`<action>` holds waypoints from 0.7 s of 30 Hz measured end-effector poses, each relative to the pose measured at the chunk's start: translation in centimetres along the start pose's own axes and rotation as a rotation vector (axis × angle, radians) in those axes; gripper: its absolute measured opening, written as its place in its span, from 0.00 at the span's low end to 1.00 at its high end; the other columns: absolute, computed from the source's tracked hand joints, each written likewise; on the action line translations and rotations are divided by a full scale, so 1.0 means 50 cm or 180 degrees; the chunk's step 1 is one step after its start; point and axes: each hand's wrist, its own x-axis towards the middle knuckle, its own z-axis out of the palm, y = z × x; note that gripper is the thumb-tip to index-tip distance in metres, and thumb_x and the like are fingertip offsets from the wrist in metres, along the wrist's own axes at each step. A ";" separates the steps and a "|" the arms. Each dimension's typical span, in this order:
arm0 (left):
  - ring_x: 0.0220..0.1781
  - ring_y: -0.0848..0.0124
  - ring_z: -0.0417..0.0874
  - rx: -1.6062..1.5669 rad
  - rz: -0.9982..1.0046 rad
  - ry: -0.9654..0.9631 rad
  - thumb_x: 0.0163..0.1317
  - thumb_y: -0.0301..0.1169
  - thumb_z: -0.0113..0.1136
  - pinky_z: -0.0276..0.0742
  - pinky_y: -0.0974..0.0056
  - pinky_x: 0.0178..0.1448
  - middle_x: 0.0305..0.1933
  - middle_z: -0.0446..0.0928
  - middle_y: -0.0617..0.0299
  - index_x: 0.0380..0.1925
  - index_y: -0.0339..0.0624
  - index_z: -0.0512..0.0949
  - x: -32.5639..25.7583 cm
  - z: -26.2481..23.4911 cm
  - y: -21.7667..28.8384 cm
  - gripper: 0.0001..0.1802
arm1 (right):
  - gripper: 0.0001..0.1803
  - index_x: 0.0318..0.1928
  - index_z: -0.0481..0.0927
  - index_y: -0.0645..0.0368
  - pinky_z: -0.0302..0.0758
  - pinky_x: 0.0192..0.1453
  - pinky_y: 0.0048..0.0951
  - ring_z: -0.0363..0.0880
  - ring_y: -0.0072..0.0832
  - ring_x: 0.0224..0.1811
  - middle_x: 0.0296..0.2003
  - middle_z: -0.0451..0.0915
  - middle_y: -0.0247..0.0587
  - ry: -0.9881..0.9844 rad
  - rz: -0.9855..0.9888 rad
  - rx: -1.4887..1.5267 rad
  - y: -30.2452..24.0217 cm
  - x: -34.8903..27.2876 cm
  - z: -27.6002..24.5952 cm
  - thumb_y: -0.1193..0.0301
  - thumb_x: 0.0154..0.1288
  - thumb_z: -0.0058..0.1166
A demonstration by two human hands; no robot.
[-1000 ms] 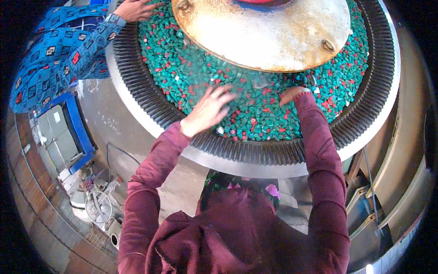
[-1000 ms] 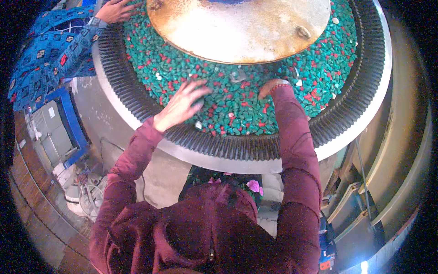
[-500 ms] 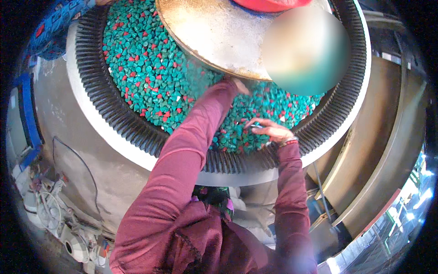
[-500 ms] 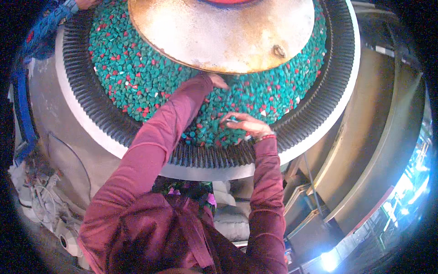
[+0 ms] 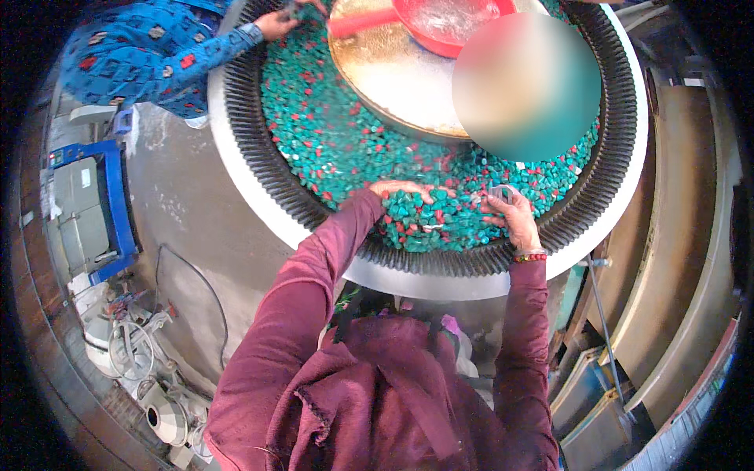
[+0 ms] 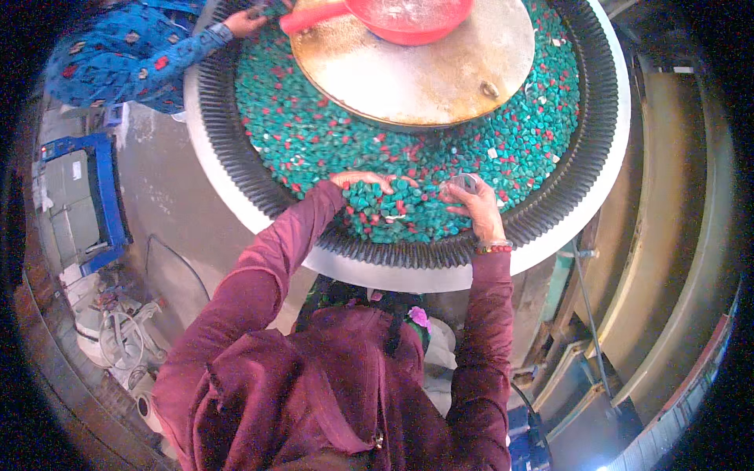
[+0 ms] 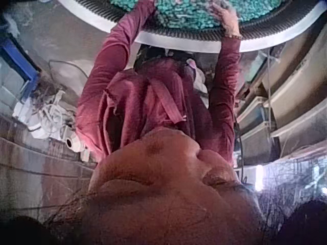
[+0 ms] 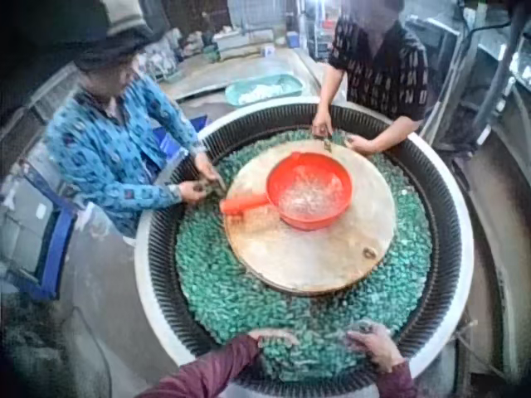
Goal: The person stands at a rotating drum filled with green and red plastic pellets and picks out small white plastic pieces by hand. They place the selected pieces into a red scoop located at the center of the drum. Other workers are also sorting pellets at the same station.
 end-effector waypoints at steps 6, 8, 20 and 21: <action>0.56 0.63 0.74 0.0283 0.0888 0.0042 0.49 0.24 0.54 0.72 0.60 0.57 0.58 0.69 0.57 0.66 0.45 0.53 -0.074 0.103 0.095 0.41 | 0.33 0.64 0.50 0.49 0.78 0.34 0.30 0.81 0.35 0.31 0.33 0.78 0.47 -0.0357 -0.0064 0.0483 -0.035 -0.045 0.128 0.75 0.61 0.46; 0.58 0.64 0.72 0.0194 0.1150 0.0233 0.53 0.26 0.54 0.72 0.61 0.57 0.59 0.68 0.58 0.66 0.47 0.53 -0.097 0.111 0.098 0.38 | 0.29 0.63 0.56 0.44 0.78 0.34 0.32 0.80 0.34 0.34 0.38 0.77 0.45 -0.0374 -0.0226 0.0692 -0.029 -0.043 0.172 0.74 0.62 0.46; 0.74 0.63 0.39 0.0261 0.1247 0.1668 0.67 0.48 0.41 0.41 0.57 0.72 0.73 0.43 0.61 0.69 0.53 0.46 -0.070 0.197 0.023 0.34 | 0.15 0.44 0.74 0.71 0.85 0.30 0.30 0.79 0.29 0.33 0.38 0.78 0.44 0.0083 -0.0620 0.0726 0.002 -0.074 0.286 0.77 0.56 0.55; 0.74 0.63 0.39 0.0784 0.1503 0.1640 0.66 0.51 0.41 0.42 0.55 0.72 0.73 0.42 0.59 0.69 0.53 0.46 -0.067 0.192 0.020 0.35 | 0.14 0.43 0.75 0.71 0.85 0.30 0.30 0.79 0.28 0.32 0.38 0.78 0.44 0.0200 -0.0703 0.0807 0.012 -0.075 0.291 0.77 0.56 0.55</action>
